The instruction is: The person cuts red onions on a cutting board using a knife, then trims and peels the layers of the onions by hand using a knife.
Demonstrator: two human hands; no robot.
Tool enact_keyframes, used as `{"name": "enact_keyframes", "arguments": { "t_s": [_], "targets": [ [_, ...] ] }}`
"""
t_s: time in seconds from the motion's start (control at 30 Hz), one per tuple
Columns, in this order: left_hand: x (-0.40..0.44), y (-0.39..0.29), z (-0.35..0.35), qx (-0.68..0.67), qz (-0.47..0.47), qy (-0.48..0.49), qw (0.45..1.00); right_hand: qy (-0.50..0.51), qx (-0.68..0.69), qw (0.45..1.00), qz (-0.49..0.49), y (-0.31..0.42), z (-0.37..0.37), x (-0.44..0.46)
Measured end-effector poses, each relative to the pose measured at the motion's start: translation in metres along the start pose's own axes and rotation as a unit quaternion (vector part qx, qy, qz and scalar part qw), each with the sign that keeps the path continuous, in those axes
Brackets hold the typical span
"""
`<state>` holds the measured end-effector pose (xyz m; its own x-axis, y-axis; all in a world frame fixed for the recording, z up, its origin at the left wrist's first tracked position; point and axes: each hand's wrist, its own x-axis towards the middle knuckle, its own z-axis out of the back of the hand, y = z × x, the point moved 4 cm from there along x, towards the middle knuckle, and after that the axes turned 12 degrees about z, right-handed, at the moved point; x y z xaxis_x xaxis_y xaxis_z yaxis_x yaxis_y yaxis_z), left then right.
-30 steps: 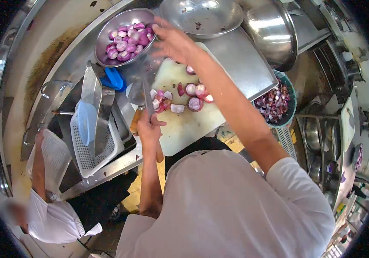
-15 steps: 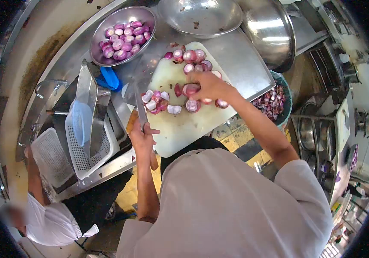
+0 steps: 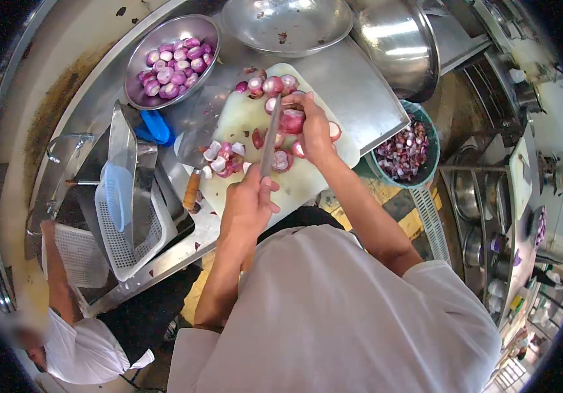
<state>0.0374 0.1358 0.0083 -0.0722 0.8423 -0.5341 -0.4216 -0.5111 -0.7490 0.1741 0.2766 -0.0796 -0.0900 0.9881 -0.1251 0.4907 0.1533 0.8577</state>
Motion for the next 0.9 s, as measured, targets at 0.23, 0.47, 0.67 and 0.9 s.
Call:
{"name": "enact_keyframes", "arguments": {
  "t_s": [0.23,0.47,0.67,0.9],
  "targets": [
    [-0.001,-0.023,-0.013,0.060,0.005,-0.008,0.998,-0.084,-0.187,0.954,0.216,0.001,0.004,0.000],
    [0.023,-0.007,-0.030,0.052,-0.006,-0.027,0.998,-0.097,-0.309,0.929,0.182,0.014,-0.009,-0.021],
    [0.040,0.012,-0.043,0.045,-0.048,-0.061,0.996,-0.148,-0.152,0.975,0.063,-0.044,0.017,-0.010],
    [0.037,0.009,-0.049,0.118,-0.167,-0.201,0.958,-0.151,-0.028,0.987,-0.048,-0.040,0.009,-0.020]
  ]
}}
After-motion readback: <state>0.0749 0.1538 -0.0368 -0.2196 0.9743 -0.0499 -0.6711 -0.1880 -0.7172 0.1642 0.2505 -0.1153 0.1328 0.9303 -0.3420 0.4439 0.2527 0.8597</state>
